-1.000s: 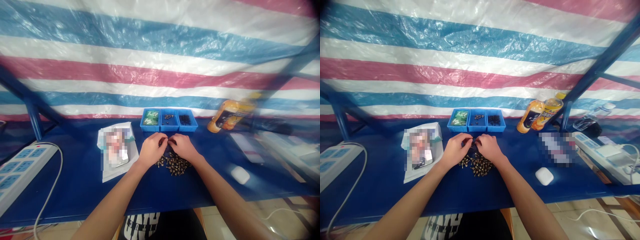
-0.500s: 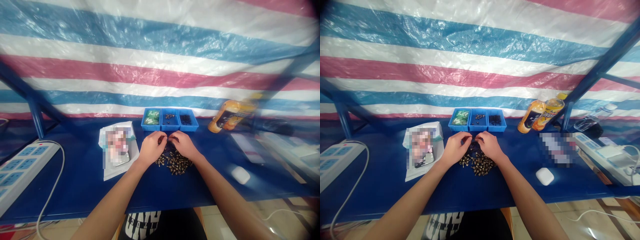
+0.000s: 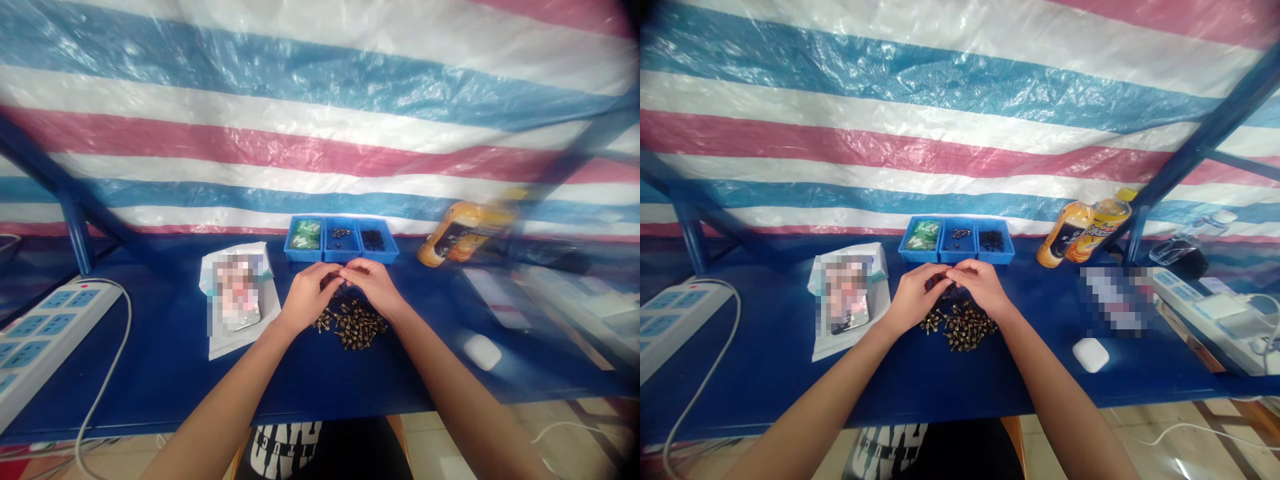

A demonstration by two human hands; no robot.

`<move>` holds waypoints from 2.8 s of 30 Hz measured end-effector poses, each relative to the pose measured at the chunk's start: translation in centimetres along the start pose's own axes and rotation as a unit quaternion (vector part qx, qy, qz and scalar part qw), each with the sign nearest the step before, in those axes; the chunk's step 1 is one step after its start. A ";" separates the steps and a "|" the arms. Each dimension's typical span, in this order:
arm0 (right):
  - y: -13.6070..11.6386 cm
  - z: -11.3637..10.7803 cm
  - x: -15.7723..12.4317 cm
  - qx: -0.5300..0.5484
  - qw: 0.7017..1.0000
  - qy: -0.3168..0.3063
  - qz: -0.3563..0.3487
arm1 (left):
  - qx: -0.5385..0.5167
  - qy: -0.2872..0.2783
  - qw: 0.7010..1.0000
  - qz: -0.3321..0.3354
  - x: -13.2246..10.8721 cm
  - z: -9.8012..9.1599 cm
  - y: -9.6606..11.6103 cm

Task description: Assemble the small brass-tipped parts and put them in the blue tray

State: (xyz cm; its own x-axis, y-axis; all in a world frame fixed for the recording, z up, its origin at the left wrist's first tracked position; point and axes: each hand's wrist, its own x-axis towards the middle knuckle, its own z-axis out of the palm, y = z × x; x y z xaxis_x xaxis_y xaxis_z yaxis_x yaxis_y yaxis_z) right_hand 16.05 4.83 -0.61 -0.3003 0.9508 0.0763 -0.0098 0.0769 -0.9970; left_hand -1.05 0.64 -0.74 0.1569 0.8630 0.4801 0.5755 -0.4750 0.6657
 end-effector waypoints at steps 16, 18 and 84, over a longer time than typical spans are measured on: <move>-0.2 0.2 -0.3 0.007 0.999 -0.045 0.009 | 0.046 0.083 0.995 -0.020 0.0 0.0 -0.4; -0.1 0.2 -0.2 -0.015 0.999 -0.041 -0.006 | 0.058 0.080 0.995 -0.018 -0.1 0.0 -0.5; 1.8 -0.4 -0.1 -0.513 0.853 -0.061 -0.079 | 0.119 0.057 0.984 -0.117 -0.2 0.3 -1.6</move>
State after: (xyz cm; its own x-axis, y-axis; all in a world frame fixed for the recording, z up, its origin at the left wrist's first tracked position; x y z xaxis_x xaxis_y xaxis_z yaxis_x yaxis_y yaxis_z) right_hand 16.46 5.02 -2.38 -0.4707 0.8706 0.1435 0.7611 0.4829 -0.4330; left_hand -1.75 1.28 -2.02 -0.0861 0.9129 0.3991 0.7594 -0.1992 0.6194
